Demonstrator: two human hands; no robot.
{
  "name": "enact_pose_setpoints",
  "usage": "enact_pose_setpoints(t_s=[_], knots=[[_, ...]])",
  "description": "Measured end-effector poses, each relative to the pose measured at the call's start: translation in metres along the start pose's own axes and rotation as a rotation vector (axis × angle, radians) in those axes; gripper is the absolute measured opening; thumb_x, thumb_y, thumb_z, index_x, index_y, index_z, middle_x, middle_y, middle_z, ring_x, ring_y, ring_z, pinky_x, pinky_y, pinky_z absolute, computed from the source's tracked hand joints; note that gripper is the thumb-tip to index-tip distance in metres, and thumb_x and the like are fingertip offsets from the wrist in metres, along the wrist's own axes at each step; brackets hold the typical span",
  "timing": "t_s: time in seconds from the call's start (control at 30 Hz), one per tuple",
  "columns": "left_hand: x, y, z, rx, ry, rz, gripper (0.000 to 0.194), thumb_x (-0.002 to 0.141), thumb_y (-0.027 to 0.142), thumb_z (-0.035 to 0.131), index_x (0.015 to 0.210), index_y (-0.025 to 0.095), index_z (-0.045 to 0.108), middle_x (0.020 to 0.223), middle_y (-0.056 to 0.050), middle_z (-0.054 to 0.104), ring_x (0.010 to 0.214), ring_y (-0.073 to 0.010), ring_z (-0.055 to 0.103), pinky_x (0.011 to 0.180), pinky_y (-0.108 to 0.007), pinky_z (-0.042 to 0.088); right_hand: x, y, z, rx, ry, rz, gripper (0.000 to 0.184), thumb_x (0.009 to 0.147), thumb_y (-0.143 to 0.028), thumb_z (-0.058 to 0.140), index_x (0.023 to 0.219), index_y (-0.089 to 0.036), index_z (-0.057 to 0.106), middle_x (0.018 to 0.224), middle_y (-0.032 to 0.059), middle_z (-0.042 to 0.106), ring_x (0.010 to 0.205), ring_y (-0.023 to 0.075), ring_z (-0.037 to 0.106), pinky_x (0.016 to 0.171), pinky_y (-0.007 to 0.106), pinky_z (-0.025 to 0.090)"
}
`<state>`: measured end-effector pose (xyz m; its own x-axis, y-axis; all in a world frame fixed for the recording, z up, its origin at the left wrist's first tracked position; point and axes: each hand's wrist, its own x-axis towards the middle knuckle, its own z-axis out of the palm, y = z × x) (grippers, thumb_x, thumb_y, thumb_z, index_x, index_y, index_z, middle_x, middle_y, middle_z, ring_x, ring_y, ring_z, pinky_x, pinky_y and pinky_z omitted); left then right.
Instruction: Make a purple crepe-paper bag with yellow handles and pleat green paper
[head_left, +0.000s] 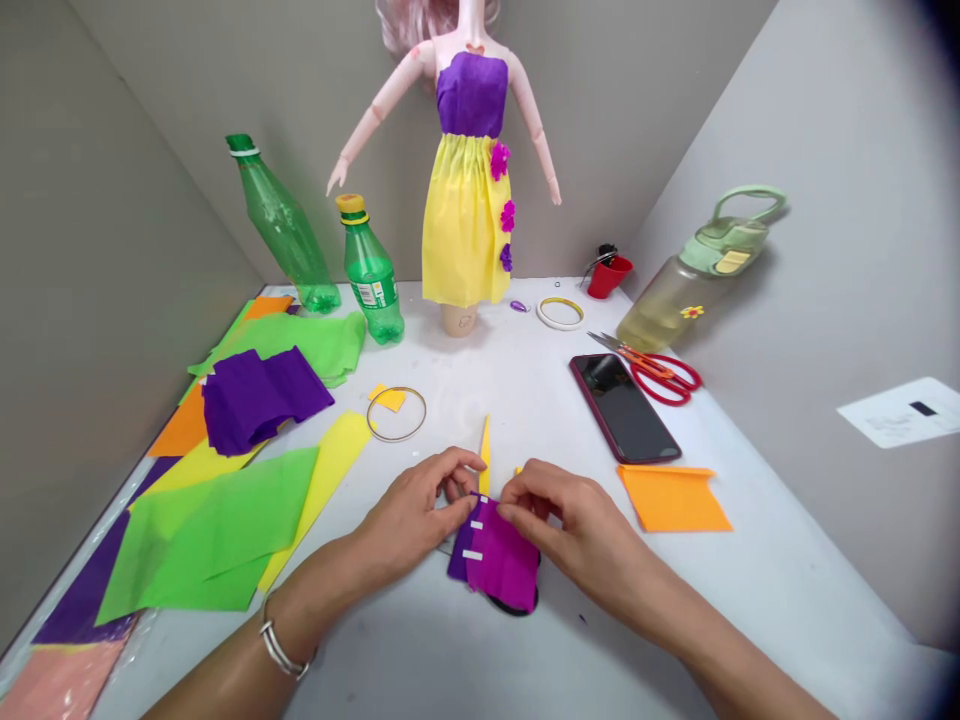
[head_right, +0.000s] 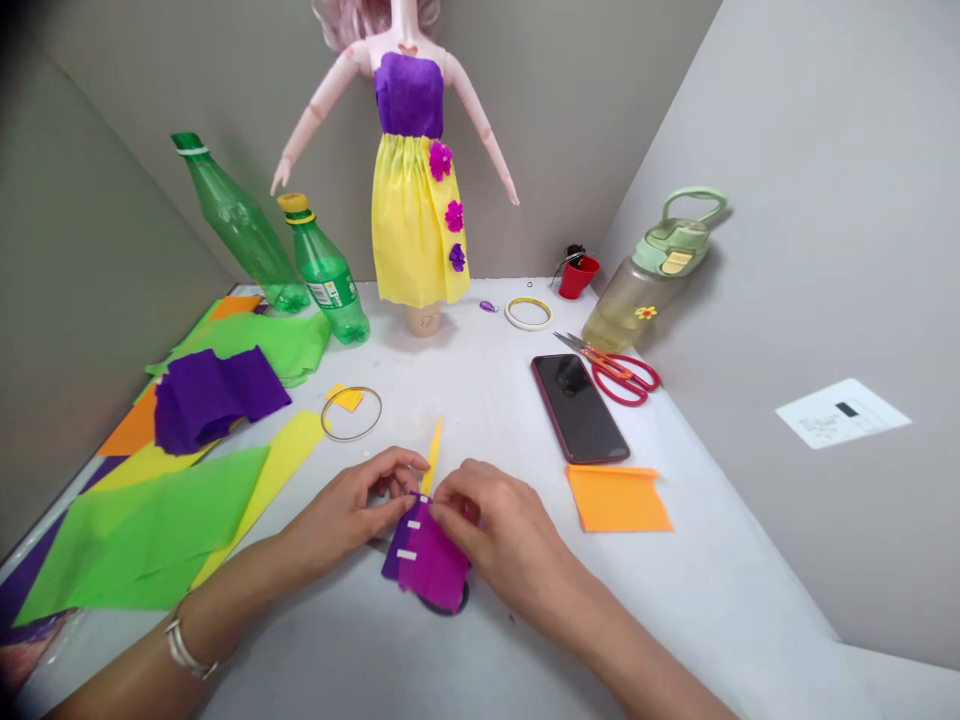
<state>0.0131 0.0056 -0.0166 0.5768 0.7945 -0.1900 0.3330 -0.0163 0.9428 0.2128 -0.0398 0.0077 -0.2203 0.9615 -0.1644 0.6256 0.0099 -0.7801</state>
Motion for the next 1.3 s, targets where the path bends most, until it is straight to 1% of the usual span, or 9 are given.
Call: enact_pose_setpoints(t_s=[0.13,0.27,0.4,0.57,0.93,1.3], knots=[[0.000,-0.002,0.001,-0.057,0.014,0.006,0.023,0.083,0.021,0.057,0.106,0.021,0.058,0.084,0.000,0.058,0.078,-0.0143,0.054,0.072,-0.027,0.046,0.005,-0.008,0.003,-0.199,-0.038,-0.043,0.013,0.090,-0.021,0.053,0.082,-0.023,0.064,0.084,0.0032,0.062,0.079,0.0193,0.055,0.068,0.031,0.038],[0.000,-0.004,0.001,-0.093,0.005,-0.006,0.024,0.082,0.019,0.058,0.106,0.020,0.058,0.082,0.001,0.057,0.074,-0.0131,0.051,0.068,-0.025,0.044,0.009,-0.012,0.002,-0.278,-0.065,-0.058,0.014,0.090,-0.020,0.053,0.079,-0.021,0.062,0.081,0.0035,0.063,0.080,0.0203,0.053,0.070,0.033,0.038],[0.002,-0.005,0.001,-0.113,-0.007,-0.004,0.025,0.082,0.017,0.059,0.106,0.020,0.058,0.080,0.002,0.057,0.074,-0.0127,0.052,0.069,-0.026,0.043,0.011,-0.011,0.006,-0.264,-0.052,-0.062,0.013,0.090,-0.018,0.053,0.080,-0.022,0.061,0.081,0.0018,0.063,0.079,0.0193,0.053,0.071,0.033,0.038],[0.001,-0.003,0.001,-0.150,-0.016,-0.033,0.027,0.080,0.016,0.060,0.107,0.019,0.058,0.079,0.003,0.056,0.076,-0.0127,0.052,0.071,-0.025,0.042,0.011,-0.009,0.009,-0.225,-0.031,-0.066,0.014,0.089,-0.016,0.054,0.079,-0.022,0.060,0.080,-0.0007,0.063,0.078,0.0179,0.052,0.072,0.032,0.037],[0.000,-0.004,0.001,-0.144,-0.022,-0.019,0.028,0.079,0.016,0.060,0.106,0.020,0.060,0.081,0.002,0.056,0.078,-0.0136,0.051,0.074,-0.026,0.042,0.012,-0.009,0.007,-0.198,-0.048,-0.086,0.016,0.090,-0.015,0.052,0.076,-0.021,0.056,0.077,-0.0016,0.060,0.075,0.0163,0.050,0.072,0.032,0.036],[0.000,-0.003,0.001,-0.105,-0.016,-0.011,0.027,0.079,0.015,0.060,0.106,0.020,0.061,0.081,0.001,0.059,0.078,-0.0137,0.051,0.074,-0.026,0.043,0.010,-0.005,0.008,-0.179,-0.050,-0.096,0.016,0.089,-0.014,0.053,0.076,-0.022,0.057,0.078,-0.0014,0.061,0.076,0.0168,0.050,0.072,0.031,0.035]])
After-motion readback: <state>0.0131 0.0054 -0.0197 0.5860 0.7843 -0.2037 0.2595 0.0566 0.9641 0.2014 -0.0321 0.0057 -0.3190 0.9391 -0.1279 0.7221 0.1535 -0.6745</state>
